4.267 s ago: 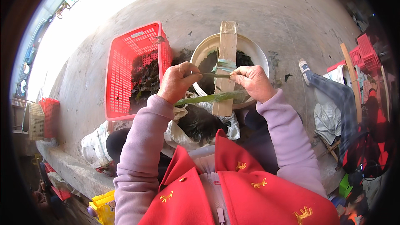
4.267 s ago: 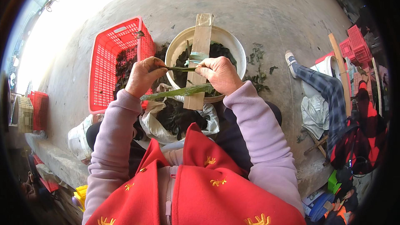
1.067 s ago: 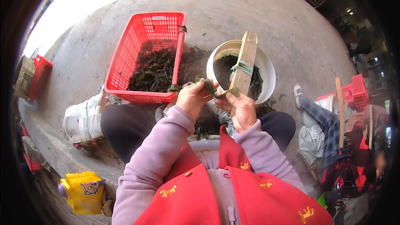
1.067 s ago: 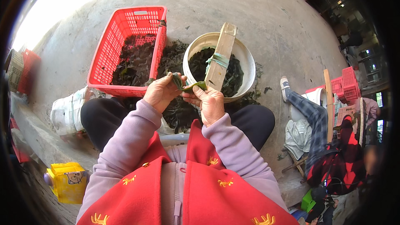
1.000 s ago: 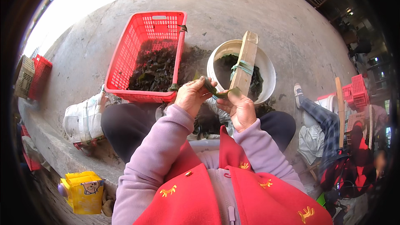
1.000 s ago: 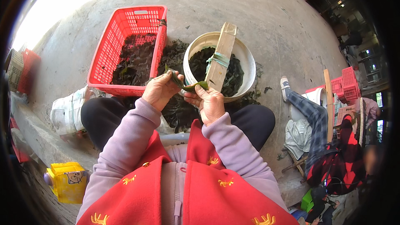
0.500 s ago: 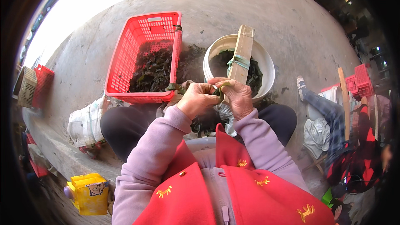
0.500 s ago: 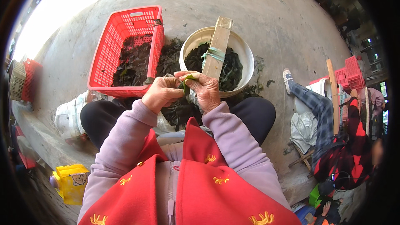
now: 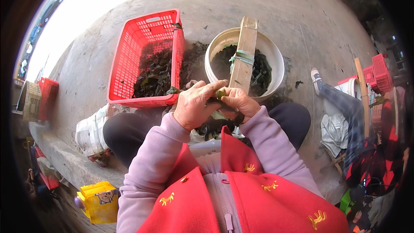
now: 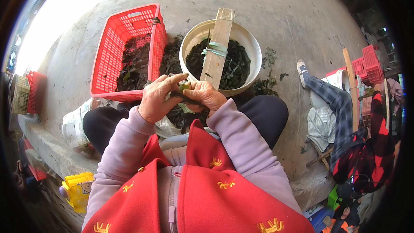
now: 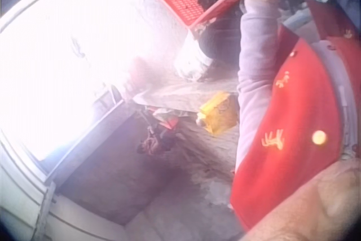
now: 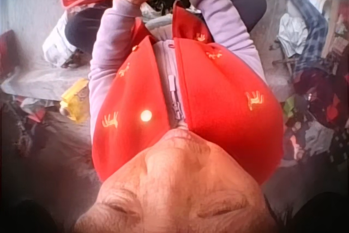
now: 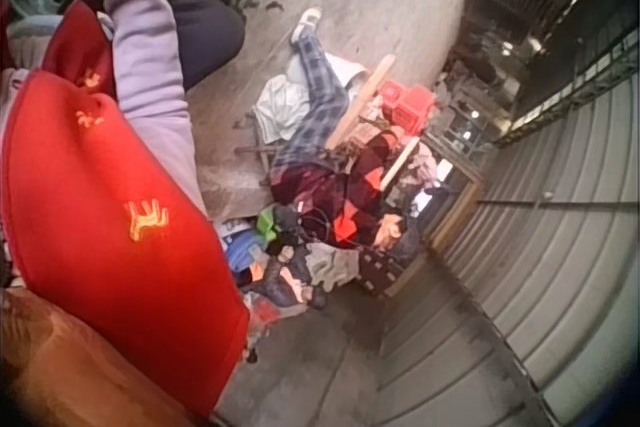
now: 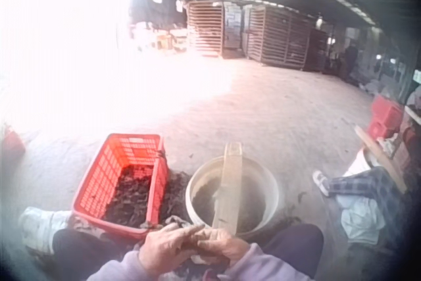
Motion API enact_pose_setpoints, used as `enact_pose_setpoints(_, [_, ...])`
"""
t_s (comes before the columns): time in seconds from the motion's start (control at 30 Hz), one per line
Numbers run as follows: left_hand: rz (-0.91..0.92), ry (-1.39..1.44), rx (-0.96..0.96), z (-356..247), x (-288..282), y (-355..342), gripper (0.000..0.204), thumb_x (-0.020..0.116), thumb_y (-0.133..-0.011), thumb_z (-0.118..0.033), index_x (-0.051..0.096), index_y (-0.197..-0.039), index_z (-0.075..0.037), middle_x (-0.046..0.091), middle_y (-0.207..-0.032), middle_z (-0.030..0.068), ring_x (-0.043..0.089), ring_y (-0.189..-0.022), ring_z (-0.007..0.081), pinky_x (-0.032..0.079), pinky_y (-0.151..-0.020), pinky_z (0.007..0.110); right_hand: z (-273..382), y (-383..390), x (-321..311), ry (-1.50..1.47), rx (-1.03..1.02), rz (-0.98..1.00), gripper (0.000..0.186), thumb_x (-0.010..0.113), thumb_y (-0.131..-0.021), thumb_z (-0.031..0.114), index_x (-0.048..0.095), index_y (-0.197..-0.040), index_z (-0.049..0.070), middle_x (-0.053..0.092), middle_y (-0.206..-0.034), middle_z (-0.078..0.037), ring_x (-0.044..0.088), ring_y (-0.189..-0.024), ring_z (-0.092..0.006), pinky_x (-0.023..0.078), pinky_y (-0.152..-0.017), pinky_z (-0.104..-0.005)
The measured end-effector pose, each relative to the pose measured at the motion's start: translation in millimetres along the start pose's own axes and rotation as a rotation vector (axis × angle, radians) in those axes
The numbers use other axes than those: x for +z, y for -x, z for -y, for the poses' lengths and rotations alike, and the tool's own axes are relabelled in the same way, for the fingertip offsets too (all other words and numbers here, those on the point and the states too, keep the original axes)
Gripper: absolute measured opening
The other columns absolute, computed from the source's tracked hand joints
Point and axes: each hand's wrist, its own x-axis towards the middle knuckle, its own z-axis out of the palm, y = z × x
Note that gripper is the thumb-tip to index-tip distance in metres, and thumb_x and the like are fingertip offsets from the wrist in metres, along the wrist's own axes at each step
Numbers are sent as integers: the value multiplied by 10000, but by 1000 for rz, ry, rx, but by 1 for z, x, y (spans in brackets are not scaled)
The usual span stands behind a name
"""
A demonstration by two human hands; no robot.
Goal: The person sits on the ground and repeatedly picks up green leaves from a red basket, tears them into smaller pieces by hand, and places the pieces into a white bucket. The process continues throughout the clip.
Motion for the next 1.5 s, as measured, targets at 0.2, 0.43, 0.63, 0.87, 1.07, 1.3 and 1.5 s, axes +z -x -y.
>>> enact_pose_setpoints(0.2, [-2,-11,-60,19,10,11,159,645,-698,-151,630,-834,-69,604,-775,85,586,-759,263,473,-651,346,-11,-2,4,155,-85,-299,173,648,-818,171,597,-787,9,550,-623,-35,428,-438,-58,285,-373,-177])
enact_pose_setpoints(0.43, [-277,109,-384,23,39,19,94,663,-697,4,592,-758,-2,606,-657,57,568,-596,118,461,-577,255,-18,-10,6,739,-380,-373,136,673,-786,90,643,-846,-28,621,-739,-4,524,-673,-44,429,-605,-201])
enact_pose_setpoints(0.63, [-89,952,-926,35,26,20,334,629,-669,37,490,-967,-24,520,-631,5,495,-494,95,420,-393,219,-12,-3,-1,537,-152,-324,130,712,-742,116,651,-784,8,539,-595,31,425,-476,-21,292,-426,-179])
enact_pose_setpoints(0.87, [77,1440,-637,40,8,22,267,636,-728,44,521,-952,-44,578,-800,23,560,-704,118,448,-655,223,-22,4,9,-157,47,140,163,575,-859,139,501,-725,85,319,-537,67,236,-418,-25,195,-375,-192])
enact_pose_setpoints(1.07, [-248,1064,-620,16,9,22,135,647,-757,-26,538,-830,-56,551,-853,-10,498,-730,64,403,-660,224,-12,5,6,-7,-87,-129,151,581,-867,166,577,-832,19,367,-554,59,266,-423,-21,192,-380,-186])
enact_pose_setpoints(1.3, [-68,39,-29,15,7,17,157,639,-787,-111,549,-699,-16,488,-607,36,470,-547,168,396,-514,287,-11,7,15,100,-104,-203,171,591,-860,168,593,-841,-2,393,-564,56,289,-441,-19,200,-395,-184])
enact_pose_setpoints(1.5, [-76,1007,-689,33,-9,24,185,550,-870,-140,576,-732,-20,529,-605,8,453,-539,61,377,-525,207,3,15,16,558,-202,-331,152,620,-836,145,633,-819,-5,482,-564,40,324,-443,-14,218,-408,-186])
